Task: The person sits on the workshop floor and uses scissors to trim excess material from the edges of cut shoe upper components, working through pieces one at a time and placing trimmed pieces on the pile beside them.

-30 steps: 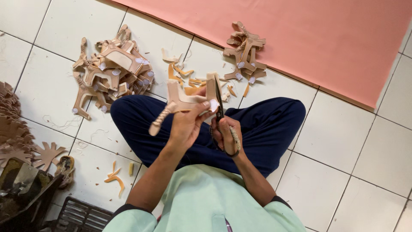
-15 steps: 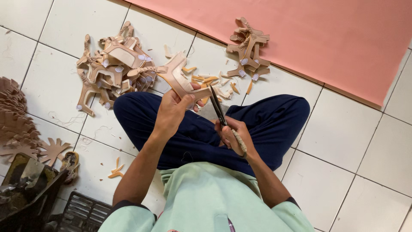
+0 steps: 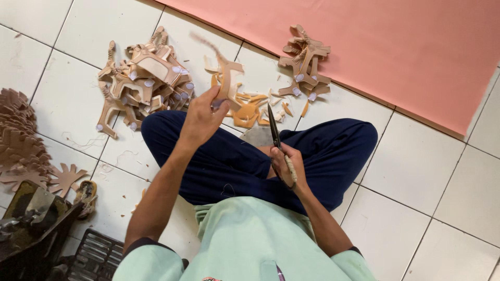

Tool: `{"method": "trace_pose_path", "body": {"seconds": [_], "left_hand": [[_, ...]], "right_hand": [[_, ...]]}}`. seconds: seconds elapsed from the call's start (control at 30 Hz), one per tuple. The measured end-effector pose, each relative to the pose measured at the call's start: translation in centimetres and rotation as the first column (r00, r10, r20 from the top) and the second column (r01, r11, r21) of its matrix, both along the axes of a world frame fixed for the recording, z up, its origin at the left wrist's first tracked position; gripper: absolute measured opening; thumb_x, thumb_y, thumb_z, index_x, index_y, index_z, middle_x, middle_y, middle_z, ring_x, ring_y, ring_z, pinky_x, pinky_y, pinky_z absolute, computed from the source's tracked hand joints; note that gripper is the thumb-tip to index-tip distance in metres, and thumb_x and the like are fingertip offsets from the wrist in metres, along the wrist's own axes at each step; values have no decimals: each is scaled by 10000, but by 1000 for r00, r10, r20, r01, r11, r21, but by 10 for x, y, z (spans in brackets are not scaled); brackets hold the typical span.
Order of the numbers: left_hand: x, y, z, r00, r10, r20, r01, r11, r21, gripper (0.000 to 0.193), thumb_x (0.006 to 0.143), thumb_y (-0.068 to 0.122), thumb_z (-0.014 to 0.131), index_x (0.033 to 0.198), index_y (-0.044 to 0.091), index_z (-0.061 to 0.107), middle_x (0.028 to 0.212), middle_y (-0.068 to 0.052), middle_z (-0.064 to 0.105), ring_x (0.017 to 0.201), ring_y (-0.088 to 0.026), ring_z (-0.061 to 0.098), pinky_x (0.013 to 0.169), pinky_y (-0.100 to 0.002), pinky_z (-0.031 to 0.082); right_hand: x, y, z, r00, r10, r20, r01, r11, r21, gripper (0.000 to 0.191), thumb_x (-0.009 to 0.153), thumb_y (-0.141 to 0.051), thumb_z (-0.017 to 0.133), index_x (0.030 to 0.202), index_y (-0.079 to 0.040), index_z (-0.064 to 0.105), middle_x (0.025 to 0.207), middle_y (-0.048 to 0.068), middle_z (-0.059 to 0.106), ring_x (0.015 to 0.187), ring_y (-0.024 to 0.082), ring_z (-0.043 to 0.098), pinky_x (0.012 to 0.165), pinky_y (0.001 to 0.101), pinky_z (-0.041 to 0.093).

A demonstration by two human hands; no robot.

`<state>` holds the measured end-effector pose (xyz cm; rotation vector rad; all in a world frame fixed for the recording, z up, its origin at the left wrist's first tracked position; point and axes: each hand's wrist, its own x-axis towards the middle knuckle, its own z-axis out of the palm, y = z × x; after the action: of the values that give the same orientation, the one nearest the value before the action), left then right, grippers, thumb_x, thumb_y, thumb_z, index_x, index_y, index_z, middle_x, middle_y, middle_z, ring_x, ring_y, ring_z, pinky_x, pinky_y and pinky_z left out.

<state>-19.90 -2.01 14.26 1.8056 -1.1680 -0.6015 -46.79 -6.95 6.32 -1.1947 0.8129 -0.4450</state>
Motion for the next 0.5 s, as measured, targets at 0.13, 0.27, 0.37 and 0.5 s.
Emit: {"method": "trace_pose_path", "body": {"seconds": [0.13, 0.27, 0.37, 0.5], "left_hand": [[3, 3, 12, 969, -65, -239, 56, 997, -44, 377, 935, 53, 688, 1261, -69, 544, 1075, -135, 721, 921, -164, 767, 776, -274, 633], [-12, 10, 18, 935, -127, -331, 124, 992, -32, 448, 965, 35, 693, 1391, -38, 577, 1007, -144, 764, 921, -167, 758, 820, -286, 634], [-18, 13, 21, 932, -129, -339, 120, 992, -48, 466, 977, 51, 699, 1417, -34, 572, 1041, -131, 767, 950, -154, 753, 835, -281, 642], [-21, 13, 28, 942, -101, -320, 91, 995, -48, 469, 959, 56, 714, 1398, -40, 579, 1048, -129, 770, 959, -146, 756, 844, -274, 648]], "right_hand": [[-2, -2, 11, 982, 189, -21, -190, 978, -86, 483, 985, -507, 608, 1022, -28, 656, 612, -58, 494, 491, 23, 459, 454, 200, 397], [2, -3, 23, 963, 265, -42, -268, 945, -188, 572, 996, -570, 601, 1083, -11, 689, 654, -54, 541, 537, 38, 506, 504, 216, 468], [4, -2, 30, 960, 274, -55, -279, 946, -167, 616, 968, -611, 594, 1064, -12, 702, 610, -44, 529, 504, 43, 502, 482, 218, 449], [4, -4, 37, 960, 277, -40, -279, 946, -164, 644, 937, -638, 602, 1054, -11, 696, 622, -52, 528, 502, 32, 503, 444, 210, 447]]}}
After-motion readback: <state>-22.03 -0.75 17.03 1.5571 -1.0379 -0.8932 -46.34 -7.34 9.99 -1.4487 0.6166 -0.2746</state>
